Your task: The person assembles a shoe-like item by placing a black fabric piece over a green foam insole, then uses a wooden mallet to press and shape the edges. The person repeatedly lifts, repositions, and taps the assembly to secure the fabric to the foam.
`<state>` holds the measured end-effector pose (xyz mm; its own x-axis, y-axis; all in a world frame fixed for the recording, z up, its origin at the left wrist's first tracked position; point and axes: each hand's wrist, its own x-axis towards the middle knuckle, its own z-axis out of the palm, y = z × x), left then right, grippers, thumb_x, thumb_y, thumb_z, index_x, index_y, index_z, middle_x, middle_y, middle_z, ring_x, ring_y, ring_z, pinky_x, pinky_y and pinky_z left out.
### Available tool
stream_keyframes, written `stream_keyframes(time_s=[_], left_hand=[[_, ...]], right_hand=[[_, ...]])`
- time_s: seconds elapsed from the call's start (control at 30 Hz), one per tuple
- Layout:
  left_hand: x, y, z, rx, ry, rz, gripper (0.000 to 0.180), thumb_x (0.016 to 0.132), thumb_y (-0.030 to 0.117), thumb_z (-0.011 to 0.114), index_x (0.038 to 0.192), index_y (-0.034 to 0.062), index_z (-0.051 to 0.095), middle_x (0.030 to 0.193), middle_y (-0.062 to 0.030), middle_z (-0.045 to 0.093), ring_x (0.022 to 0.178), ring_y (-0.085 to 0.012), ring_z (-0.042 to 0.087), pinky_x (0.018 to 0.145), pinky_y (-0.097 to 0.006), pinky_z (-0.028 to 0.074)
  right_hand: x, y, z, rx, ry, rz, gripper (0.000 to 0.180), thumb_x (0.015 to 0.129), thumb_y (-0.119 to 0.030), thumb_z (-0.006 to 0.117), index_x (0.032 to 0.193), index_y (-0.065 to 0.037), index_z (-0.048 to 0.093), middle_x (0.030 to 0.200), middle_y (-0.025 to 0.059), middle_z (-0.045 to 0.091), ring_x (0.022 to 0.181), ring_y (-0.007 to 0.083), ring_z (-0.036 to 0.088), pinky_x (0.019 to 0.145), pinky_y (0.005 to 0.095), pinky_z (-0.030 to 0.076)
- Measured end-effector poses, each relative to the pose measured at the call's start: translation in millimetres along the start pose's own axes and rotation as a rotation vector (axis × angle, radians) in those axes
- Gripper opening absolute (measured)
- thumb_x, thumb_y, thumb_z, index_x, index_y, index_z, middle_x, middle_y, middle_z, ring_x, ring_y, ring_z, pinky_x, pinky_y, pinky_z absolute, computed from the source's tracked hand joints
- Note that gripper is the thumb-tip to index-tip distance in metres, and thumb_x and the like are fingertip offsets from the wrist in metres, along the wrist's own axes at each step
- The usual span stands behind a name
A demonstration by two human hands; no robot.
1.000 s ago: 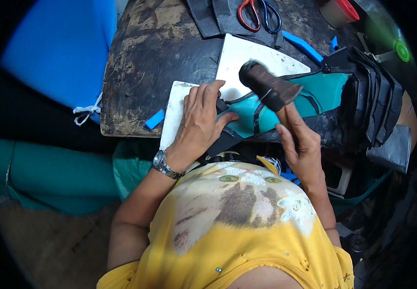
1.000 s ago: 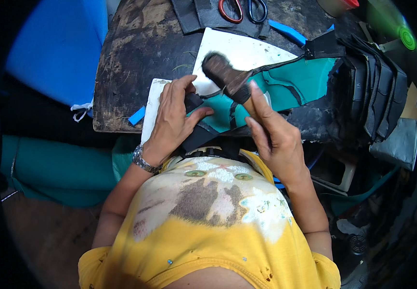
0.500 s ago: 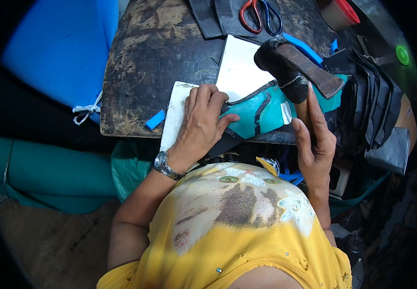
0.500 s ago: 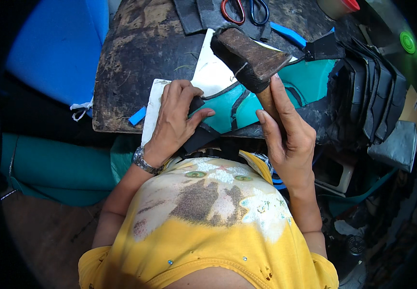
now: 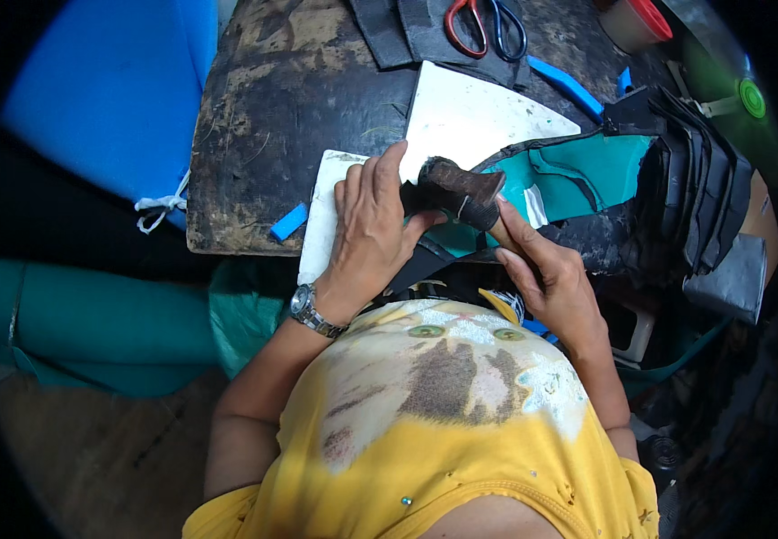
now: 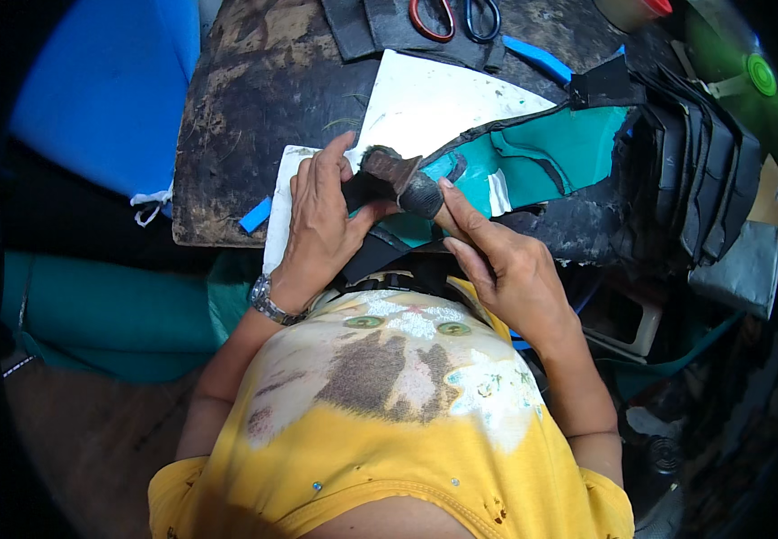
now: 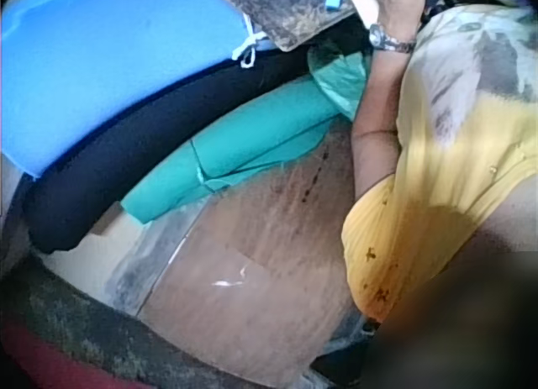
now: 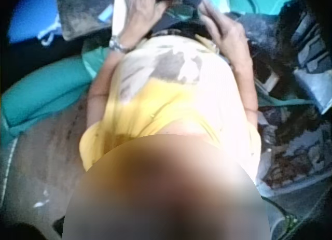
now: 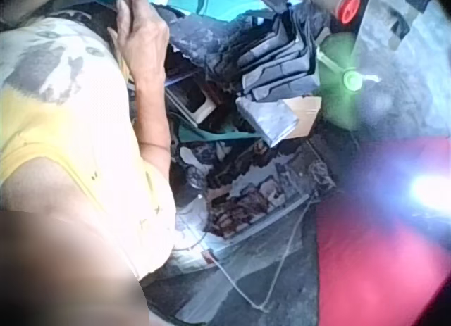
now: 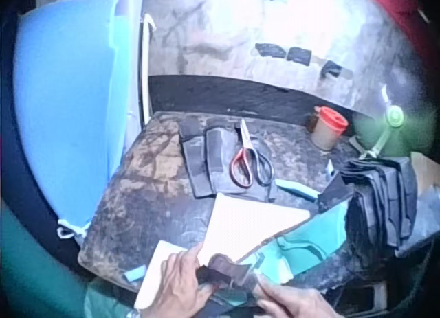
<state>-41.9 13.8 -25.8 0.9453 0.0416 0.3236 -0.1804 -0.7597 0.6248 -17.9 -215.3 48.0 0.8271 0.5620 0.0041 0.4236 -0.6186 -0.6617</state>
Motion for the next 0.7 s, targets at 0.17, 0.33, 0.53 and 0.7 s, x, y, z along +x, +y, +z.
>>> stream_keyframes(time_s=[0.17, 0.33, 0.53, 0.7], left_hand=[[7, 5, -10, -0.012, -0.046, 0.015, 0.044, 0.079, 0.024, 0.084, 0.107, 0.0029, 0.058, 0.102, -0.0129, 0.055, 0.098, -0.0326, 0.053, 0.088, -0.042, 0.041], [30, 18, -63, -0.398, -0.256, -0.257, 0.033, 0.08, 0.008, 0.08, 0.103, 0.0028, 0.057, 0.099, -0.0055, 0.061, 0.093, -0.0155, 0.058, 0.087, -0.028, 0.047], [58, 16, -122, -0.401, -0.461, -0.165, 0.031, 0.084, 0.008, 0.076, 0.11, 0.0004, 0.062, 0.09, -0.0091, 0.066, 0.082, -0.0131, 0.058, 0.078, -0.029, 0.048], [71, 13, -133, -0.244, -0.612, -0.214, 0.031, 0.085, 0.011, 0.074, 0.11, -0.0012, 0.063, 0.087, -0.0144, 0.066, 0.079, -0.0174, 0.061, 0.075, -0.032, 0.049]], right_hand=[[-14, 4, -19, 0.006, 0.299, 0.008, 0.051, 0.094, -0.004, 0.067, 0.144, -0.01, 0.057, 0.113, 0.0207, 0.073, 0.093, 0.0265, 0.075, 0.084, 0.0366, 0.056], [-36, 9, -46, 0.112, 0.607, 0.077, 0.048, 0.096, -0.004, 0.065, 0.143, -0.005, 0.057, 0.124, 0.0158, 0.071, 0.103, 0.0163, 0.07, 0.09, 0.0308, 0.053], [-44, 40, -38, -0.103, 0.654, 0.121, 0.048, 0.098, -0.009, 0.065, 0.144, -0.01, 0.057, 0.127, 0.0169, 0.07, 0.108, 0.0233, 0.071, 0.092, 0.0354, 0.054], [-42, 105, -30, -0.38, 0.731, 0.345, 0.053, 0.098, -0.012, 0.064, 0.148, -0.028, 0.054, 0.106, 0.0147, 0.07, 0.093, 0.0294, 0.071, 0.083, 0.0396, 0.055]])
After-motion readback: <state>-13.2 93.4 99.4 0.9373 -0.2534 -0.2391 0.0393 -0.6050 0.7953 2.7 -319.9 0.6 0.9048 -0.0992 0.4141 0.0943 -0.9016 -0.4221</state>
